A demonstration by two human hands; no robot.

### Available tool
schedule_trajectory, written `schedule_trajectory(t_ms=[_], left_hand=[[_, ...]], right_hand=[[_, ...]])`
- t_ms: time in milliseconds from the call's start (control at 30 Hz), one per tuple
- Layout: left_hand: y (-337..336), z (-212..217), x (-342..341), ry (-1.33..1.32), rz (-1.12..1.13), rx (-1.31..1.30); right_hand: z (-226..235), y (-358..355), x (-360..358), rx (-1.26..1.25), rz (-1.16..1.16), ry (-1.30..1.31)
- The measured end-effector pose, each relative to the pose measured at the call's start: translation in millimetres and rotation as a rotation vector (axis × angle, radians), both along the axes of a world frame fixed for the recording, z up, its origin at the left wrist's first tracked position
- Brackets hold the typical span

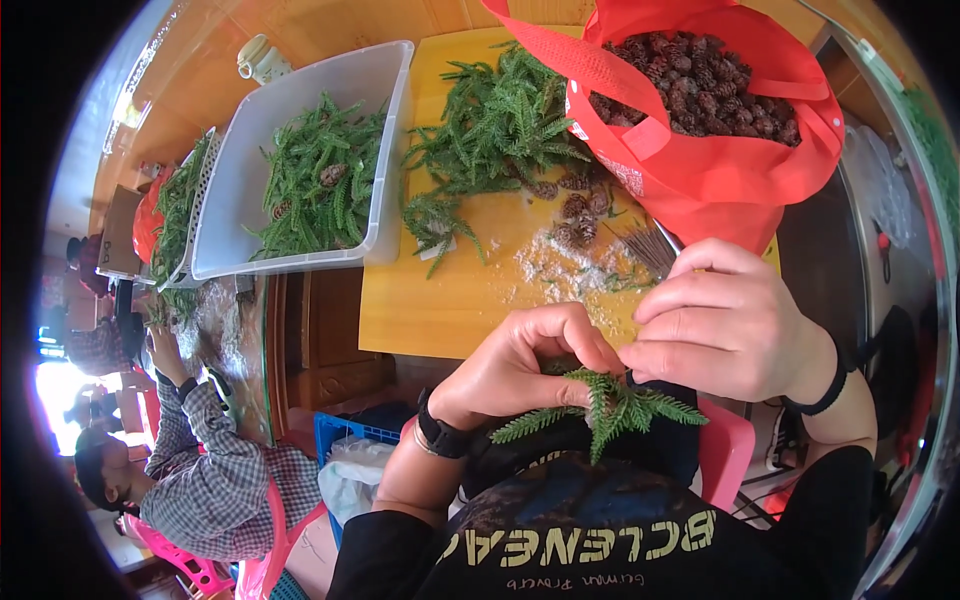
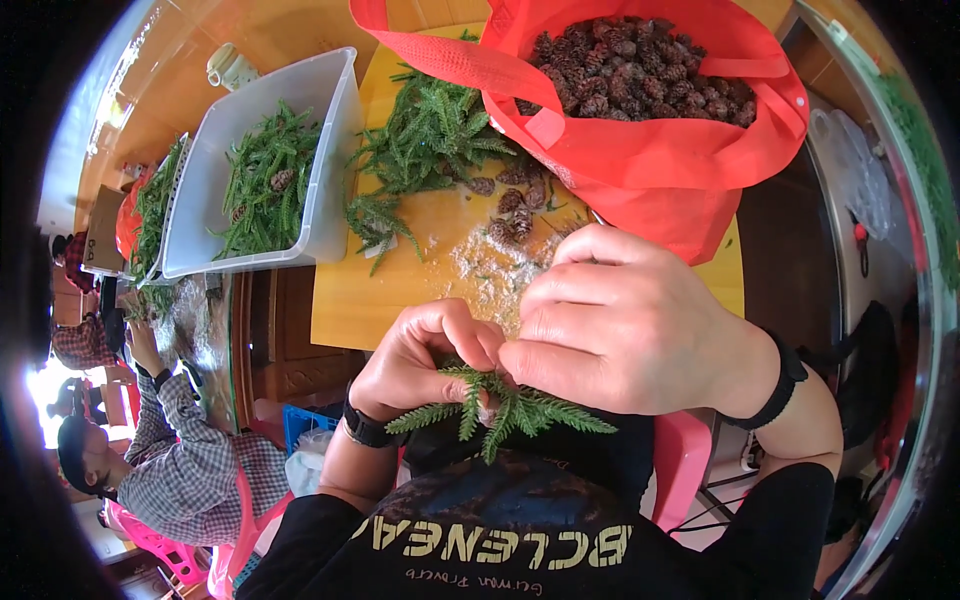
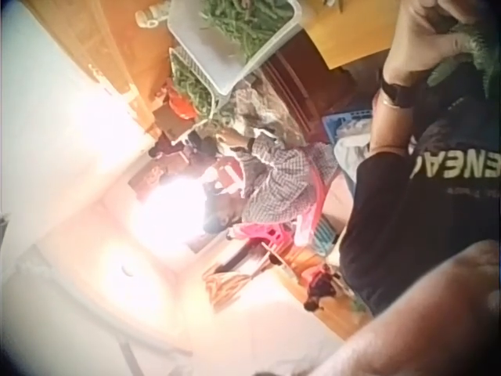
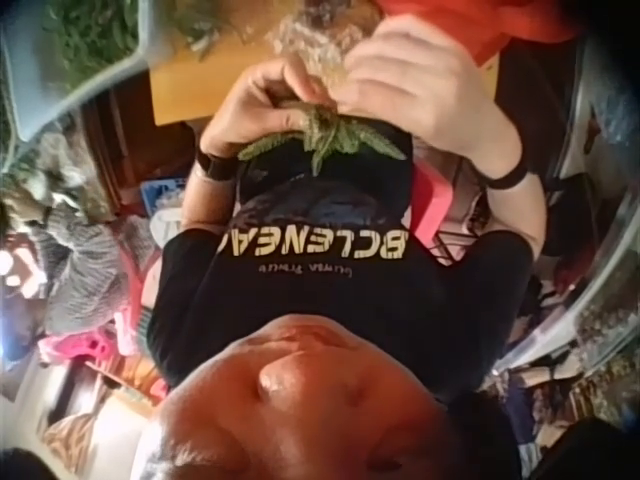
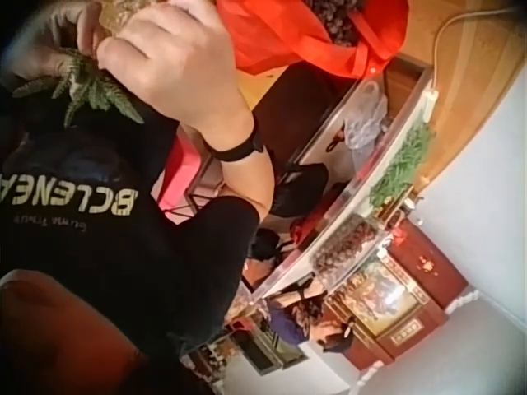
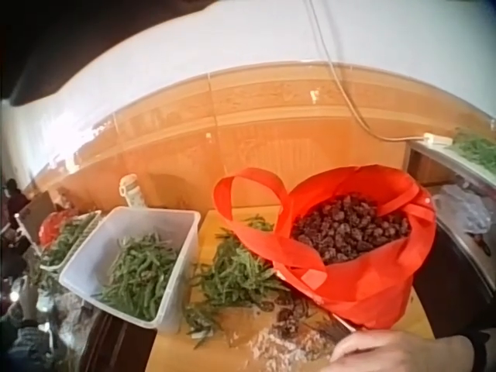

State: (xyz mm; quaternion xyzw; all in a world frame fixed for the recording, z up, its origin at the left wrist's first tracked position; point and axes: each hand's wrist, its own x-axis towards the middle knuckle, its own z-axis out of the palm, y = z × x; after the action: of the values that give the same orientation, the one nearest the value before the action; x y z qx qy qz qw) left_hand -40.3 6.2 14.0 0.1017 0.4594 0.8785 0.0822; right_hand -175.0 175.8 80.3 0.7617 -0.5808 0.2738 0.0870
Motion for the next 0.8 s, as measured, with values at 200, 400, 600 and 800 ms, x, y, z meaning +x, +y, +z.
schedule_trajectory(t_ms=[200,400,600,800], left_hand=[[13,15,-7,0.590,0.544,-1.182],[2,1,2,-0.037,0.212,-0.297],[-4,-10,-3,-0.032,-0.039,0.080],[-3,-8,-2,-0.053,-0.119,0.106]], right_hand=[[4,2,3,0.288,-0.252,0.031],[-1,2,0,0.191,-0.164,-0.127],[-2,0,-3,0.010,0.006,0.020],[-1,1,-1,0.001,0.039,0.020]])
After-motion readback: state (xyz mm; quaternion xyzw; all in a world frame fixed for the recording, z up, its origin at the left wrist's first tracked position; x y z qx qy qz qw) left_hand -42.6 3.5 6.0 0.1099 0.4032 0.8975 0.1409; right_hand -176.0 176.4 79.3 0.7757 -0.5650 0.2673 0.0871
